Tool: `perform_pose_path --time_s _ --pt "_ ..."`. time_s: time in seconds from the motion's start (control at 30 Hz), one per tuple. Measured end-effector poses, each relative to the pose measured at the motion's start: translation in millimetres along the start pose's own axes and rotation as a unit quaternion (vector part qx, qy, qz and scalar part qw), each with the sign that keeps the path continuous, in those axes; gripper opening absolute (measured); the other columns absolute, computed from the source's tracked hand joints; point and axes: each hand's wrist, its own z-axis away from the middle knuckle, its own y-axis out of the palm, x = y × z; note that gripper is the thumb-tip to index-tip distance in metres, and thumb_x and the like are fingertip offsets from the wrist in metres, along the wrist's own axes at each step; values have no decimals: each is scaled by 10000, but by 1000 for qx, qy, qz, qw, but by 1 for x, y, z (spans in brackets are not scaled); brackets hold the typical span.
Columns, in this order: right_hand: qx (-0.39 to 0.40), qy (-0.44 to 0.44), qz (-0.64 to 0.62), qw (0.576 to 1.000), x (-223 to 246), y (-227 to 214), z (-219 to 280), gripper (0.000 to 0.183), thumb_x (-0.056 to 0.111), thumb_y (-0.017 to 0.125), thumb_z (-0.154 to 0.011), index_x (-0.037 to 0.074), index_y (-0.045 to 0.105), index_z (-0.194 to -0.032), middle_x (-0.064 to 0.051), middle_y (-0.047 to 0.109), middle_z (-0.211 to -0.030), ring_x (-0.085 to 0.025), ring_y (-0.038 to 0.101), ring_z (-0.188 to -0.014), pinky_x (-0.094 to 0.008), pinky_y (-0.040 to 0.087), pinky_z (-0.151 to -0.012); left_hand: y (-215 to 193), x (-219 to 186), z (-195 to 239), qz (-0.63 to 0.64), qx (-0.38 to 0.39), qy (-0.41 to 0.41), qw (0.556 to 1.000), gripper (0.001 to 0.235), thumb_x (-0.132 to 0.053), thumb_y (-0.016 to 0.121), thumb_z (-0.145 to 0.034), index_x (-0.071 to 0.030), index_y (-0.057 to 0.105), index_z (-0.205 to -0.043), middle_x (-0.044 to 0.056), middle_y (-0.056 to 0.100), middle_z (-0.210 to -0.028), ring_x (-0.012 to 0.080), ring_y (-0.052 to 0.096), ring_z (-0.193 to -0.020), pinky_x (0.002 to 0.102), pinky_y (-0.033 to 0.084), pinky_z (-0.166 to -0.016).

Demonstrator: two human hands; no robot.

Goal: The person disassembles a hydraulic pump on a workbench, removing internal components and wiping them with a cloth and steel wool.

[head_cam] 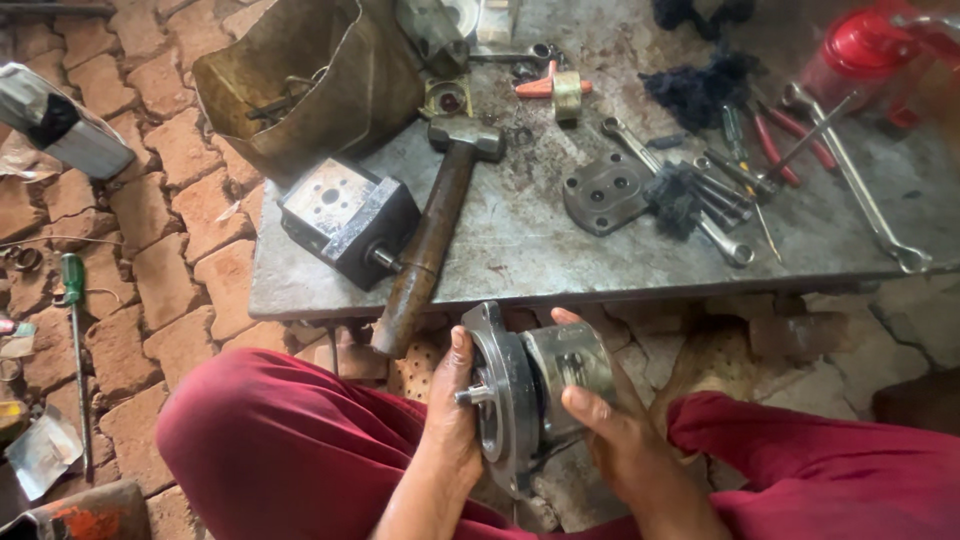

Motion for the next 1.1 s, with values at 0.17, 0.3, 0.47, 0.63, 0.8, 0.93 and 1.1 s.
perform_pose_path --time_s 0.17,0.3,0.47,0.63,0.8,0.93,1.1 --pt "21 -18 4 1000 4 2 0 847 246 683 -808 48 373 -1571 -132 619 -1308 -242 561 -1227 -370 385 -1070 0 0 -3 -6 -22 -24 999 622 -624 653 -813 -79 671 -1112 71 742 -934 203 727 -864 372 615 -779" --pt "-8 -27 88 996 9 3 0 850 257 683 -794 55 410 -1573 -139 656 -1250 -245 599 -1162 -373 433 -1017 1 -1 -7 12 11 -12 1000 603 -612 675 -863 -72 662 -1132 65 723 -941 198 708 -849 366 599 -766" --pt "-29 13 22 999 11 3 -1 881 263 724 -753 56 420 -1554 -142 636 -1257 -251 592 -1175 -386 434 -1015 0 -1 -6 11 20 -19 1000 599 -589 669 -838 -70 666 -1135 85 745 -969 208 726 -865 369 612 -788" --pt "0 -33 80 996 8 1 -1 888 231 740 -745 66 386 -1542 -142 627 -1295 -259 593 -1215 -397 440 -1042 -4 -2 -10 15 26 -30 999 619 -600 663 -880 -46 658 -1155 96 738 -996 216 719 -898 385 613 -802" --pt "-5 -48 45 998 3 -7 -3 872 258 716 -791 65 383 -1573 -135 626 -1308 -260 586 -1218 -406 430 -1038 -10 -7 -6 31 79 -18 996 673 -556 753 -818 -78 594 -1264 64 711 -1087 187 713 -967 368 604 -850" --pt "-25 -8 -58 998 2 -13 -5 860 286 721 -783 89 379 -1547 -106 598 -1355 -258 566 -1263 -424 425 -1052 -9 -15 1 -21 160 13 987 799 -403 863 -789 -17 522 -1400 68 691 -1172 173 701 -1042 341 582 -914" --pt "-4 -5 -127 992 -8 -18 -3 807 320 699 -855 97 382 -1563 -129 601 -1361 -288 575 -1251 -466 440 -1038 -7 -20 10 18 177 -6 984 817 -273 881 -781 -27 478 -1448 77 677 -1189 179 689 -1055 347 573 -931"
